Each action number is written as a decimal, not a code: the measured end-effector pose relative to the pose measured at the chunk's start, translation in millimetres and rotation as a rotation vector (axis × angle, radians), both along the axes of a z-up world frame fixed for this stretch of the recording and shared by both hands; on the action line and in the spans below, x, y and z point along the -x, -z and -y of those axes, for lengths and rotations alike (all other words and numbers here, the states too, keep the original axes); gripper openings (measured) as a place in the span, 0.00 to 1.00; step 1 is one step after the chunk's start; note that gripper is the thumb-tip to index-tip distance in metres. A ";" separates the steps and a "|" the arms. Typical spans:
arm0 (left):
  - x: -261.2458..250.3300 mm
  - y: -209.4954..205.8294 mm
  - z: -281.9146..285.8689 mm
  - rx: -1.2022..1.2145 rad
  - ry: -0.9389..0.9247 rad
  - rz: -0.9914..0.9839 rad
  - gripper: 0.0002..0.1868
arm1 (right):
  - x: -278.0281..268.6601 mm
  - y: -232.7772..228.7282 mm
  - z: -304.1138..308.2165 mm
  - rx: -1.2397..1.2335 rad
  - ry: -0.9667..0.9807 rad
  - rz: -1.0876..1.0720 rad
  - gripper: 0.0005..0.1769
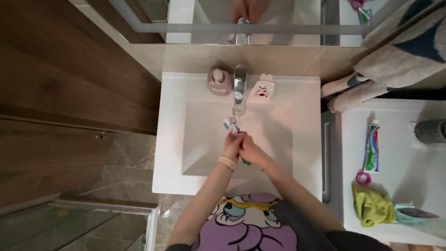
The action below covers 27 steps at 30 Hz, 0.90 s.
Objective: Cleaning a toothbrush holder and organizing toothbrushes and toothpaste at a bathroom sink
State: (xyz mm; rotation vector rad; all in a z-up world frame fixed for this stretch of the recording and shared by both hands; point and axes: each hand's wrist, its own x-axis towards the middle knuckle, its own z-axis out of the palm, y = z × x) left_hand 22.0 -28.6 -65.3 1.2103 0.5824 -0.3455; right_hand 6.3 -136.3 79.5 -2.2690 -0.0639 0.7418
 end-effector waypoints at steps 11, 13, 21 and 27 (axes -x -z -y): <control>-7.9 -54.1 11.0 0.070 0.064 0.107 0.18 | 1.6 35.9 11.9 -0.235 0.181 -0.140 0.61; -10.0 -52.3 5.0 0.175 -0.042 0.059 0.22 | 11.2 44.1 12.8 -0.241 0.193 -0.146 0.51; -44.9 -70.5 -9.8 0.574 -0.346 0.037 0.28 | 23.7 24.9 24.1 -0.674 0.452 -0.467 0.53; -79.8 -2.9 16.3 0.233 -0.270 -0.132 0.21 | 36.0 54.1 24.0 -0.694 0.543 -0.403 0.37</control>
